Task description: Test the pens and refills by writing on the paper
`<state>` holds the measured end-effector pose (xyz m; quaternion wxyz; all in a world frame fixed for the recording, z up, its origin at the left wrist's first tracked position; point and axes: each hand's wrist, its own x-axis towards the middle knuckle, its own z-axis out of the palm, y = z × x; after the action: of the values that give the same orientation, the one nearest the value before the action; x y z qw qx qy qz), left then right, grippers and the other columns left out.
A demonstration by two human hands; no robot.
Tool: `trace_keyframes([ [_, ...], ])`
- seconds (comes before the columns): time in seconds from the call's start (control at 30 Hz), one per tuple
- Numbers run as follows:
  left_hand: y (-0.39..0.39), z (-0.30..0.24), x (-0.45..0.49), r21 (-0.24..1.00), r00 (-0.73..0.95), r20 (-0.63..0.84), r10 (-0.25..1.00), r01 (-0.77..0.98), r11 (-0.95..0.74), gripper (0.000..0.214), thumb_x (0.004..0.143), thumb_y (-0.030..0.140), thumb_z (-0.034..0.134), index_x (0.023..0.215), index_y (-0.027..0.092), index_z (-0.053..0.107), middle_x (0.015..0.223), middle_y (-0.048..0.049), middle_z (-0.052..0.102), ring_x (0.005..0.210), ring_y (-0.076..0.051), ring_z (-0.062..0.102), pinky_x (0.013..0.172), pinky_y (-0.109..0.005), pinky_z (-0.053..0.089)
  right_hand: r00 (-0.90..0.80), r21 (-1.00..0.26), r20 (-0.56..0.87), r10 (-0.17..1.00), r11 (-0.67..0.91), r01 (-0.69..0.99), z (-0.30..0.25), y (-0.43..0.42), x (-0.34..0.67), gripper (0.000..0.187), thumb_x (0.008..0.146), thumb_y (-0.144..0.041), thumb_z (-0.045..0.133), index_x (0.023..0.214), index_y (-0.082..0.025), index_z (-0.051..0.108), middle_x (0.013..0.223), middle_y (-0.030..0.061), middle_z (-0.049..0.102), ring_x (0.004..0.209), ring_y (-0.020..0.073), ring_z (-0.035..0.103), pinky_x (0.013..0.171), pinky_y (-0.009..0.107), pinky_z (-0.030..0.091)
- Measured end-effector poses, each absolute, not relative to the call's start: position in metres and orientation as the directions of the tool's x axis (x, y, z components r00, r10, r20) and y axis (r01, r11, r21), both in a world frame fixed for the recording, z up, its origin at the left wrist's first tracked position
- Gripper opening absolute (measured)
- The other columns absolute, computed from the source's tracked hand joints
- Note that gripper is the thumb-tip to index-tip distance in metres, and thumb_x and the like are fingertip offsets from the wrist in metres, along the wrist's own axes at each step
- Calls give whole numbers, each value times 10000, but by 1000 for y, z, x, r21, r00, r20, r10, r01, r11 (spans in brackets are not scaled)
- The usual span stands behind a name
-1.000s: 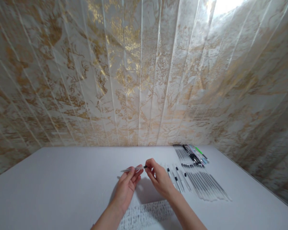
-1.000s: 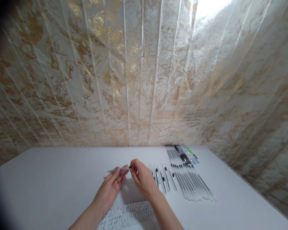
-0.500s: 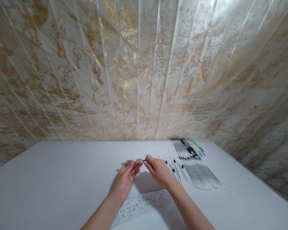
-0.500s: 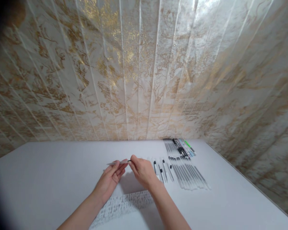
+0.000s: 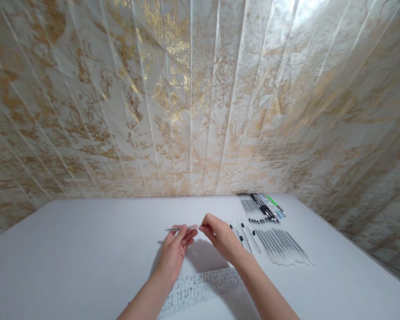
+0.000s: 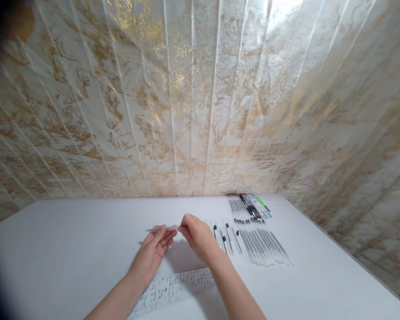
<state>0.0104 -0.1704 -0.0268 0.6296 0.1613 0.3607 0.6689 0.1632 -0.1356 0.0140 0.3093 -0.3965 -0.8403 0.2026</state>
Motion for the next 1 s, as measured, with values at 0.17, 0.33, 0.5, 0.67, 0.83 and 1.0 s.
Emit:
trace_keyframes([
  [0.17, -170, -27, 10, 684, -162, -244, 956, -728, 51, 244, 673, 273, 815, 753, 156, 616, 735, -75, 762, 692, -175, 718, 628, -226, 515, -479, -643, 378, 792, 597, 479, 9, -135, 163, 90, 876, -179, 535, 799, -211, 503, 697, -21, 599, 632, 131, 550, 617, 232, 421],
  [0.33, -167, -28, 8, 675, -177, -255, 951, -736, 45, 211, 692, 267, 802, 732, 154, 629, 741, -69, 761, 699, -160, 713, 631, -215, 519, -449, -693, 399, 800, 583, 424, 6, -135, 160, 99, 853, -152, 535, 926, -217, 551, 847, 13, 642, 759, 139, 613, 695, 254, 497],
  [0.5, -166, -30, 8, 675, -190, -245, 951, -737, 27, 161, 734, 204, 769, 758, 147, 620, 744, -72, 759, 683, -144, 705, 636, -209, 520, -413, -737, 358, 837, 525, 425, 3, -133, 158, 78, 847, -146, 518, 874, -201, 566, 773, 1, 633, 607, 114, 595, 574, 223, 513],
  [0.67, -167, -31, 9, 683, -206, -243, 948, -730, 16, 150, 749, 152, 748, 792, 151, 605, 747, -73, 760, 684, -148, 709, 639, -215, 518, -412, -737, 332, 849, 506, 448, 1, -130, 161, 66, 834, -129, 553, 856, -190, 565, 739, -8, 644, 521, 92, 564, 518, 198, 487],
  [0.83, -168, -29, 10, 695, -209, -225, 952, -719, 7, 201, 714, 190, 783, 783, 161, 597, 748, -68, 761, 687, -152, 708, 641, -214, 516, -426, -660, 375, 823, 560, 501, 6, -130, 163, 92, 833, -115, 586, 799, -197, 559, 726, -12, 644, 579, 108, 576, 574, 210, 459],
  [1.0, -168, -28, 9, 701, -201, -224, 954, -713, 14, 269, 655, 269, 829, 751, 162, 602, 726, -67, 756, 670, -150, 697, 631, -210, 516, -487, -537, 414, 769, 638, 552, 13, -134, 164, 147, 835, -79, 590, 778, -202, 533, 757, -4, 617, 666, 135, 572, 624, 227, 421],
])
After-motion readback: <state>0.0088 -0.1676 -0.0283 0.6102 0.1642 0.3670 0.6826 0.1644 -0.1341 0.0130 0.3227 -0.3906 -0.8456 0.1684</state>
